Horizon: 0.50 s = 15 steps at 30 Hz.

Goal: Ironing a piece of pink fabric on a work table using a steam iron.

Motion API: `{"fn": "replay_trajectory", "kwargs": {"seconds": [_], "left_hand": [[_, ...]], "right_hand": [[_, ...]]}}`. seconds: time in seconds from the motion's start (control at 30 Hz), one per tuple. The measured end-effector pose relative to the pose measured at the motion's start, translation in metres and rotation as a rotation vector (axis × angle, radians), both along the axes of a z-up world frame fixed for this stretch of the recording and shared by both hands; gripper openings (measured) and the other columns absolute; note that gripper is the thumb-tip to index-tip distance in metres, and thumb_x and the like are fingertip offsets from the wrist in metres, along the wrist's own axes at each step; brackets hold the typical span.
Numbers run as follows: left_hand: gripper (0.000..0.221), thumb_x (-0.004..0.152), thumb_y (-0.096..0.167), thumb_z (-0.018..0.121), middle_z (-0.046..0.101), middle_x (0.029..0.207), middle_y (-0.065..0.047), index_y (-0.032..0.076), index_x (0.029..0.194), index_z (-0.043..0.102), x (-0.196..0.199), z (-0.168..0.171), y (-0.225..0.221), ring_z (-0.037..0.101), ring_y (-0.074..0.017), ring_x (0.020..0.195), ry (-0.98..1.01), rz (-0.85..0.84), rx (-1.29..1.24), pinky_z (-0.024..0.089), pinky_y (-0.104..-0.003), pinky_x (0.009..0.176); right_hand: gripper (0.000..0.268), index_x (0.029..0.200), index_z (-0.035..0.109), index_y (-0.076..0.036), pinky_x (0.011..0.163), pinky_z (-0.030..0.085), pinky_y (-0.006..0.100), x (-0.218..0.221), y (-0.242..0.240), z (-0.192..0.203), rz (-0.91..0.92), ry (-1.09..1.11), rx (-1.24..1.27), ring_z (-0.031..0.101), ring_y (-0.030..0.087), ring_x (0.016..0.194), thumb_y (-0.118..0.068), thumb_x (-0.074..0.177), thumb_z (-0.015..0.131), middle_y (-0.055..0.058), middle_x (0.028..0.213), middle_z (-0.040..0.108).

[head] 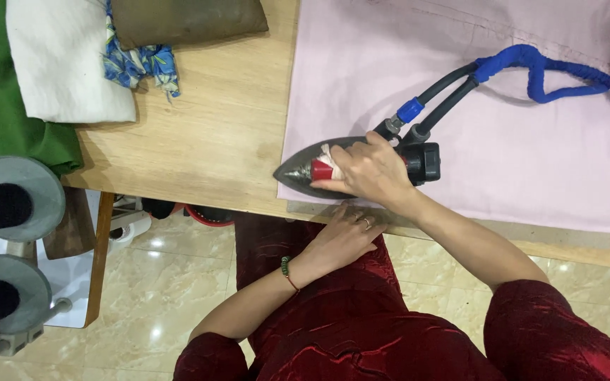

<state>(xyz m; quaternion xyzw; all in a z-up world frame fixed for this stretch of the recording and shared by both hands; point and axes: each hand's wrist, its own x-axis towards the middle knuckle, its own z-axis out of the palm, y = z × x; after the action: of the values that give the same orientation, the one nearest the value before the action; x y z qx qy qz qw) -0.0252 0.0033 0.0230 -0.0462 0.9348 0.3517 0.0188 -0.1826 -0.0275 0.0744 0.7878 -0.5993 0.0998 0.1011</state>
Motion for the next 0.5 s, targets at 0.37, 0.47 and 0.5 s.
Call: {"fn": "replay_trajectory", "kwargs": {"seconds": [0.37,0.47,0.5], "left_hand": [[0.044,0.091,0.029,0.074,0.069,0.124,-0.02,0.007,0.128,0.066,0.0,-0.019,0.005,0.062,-0.0384,0.124,0.125,0.072,-0.12,0.033,-0.067,0.11],[0.043,0.091,0.027,0.075,0.069,0.124,-0.02,0.008,0.129,0.066,0.001,-0.012,0.001,0.063,-0.0369,0.124,0.106,0.072,-0.104,0.033,-0.067,0.11],[0.043,0.091,0.027,0.075,0.069,0.124,-0.02,0.008,0.129,0.066,0.002,-0.008,-0.002,0.063,-0.0369,0.124,0.106,0.077,-0.105,0.033,-0.067,0.11]], "right_hand": [[0.069,0.09,0.068,-0.015,0.071,0.042,0.032,-0.03,-0.054,-0.006,-0.185,0.088,-0.044,0.068,0.018,0.052,-0.08,0.101,0.05,0.004,0.055,0.064],[0.069,0.096,0.069,-0.011,0.072,0.044,0.038,-0.027,-0.045,-0.011,-0.147,0.054,-0.071,0.07,0.024,0.054,-0.078,0.097,0.054,0.01,0.056,0.065],[0.069,0.096,0.069,-0.011,0.072,0.044,0.038,-0.022,-0.039,-0.008,-0.141,0.054,-0.071,0.07,0.024,0.054,-0.078,0.097,0.054,0.01,0.056,0.065]]}}
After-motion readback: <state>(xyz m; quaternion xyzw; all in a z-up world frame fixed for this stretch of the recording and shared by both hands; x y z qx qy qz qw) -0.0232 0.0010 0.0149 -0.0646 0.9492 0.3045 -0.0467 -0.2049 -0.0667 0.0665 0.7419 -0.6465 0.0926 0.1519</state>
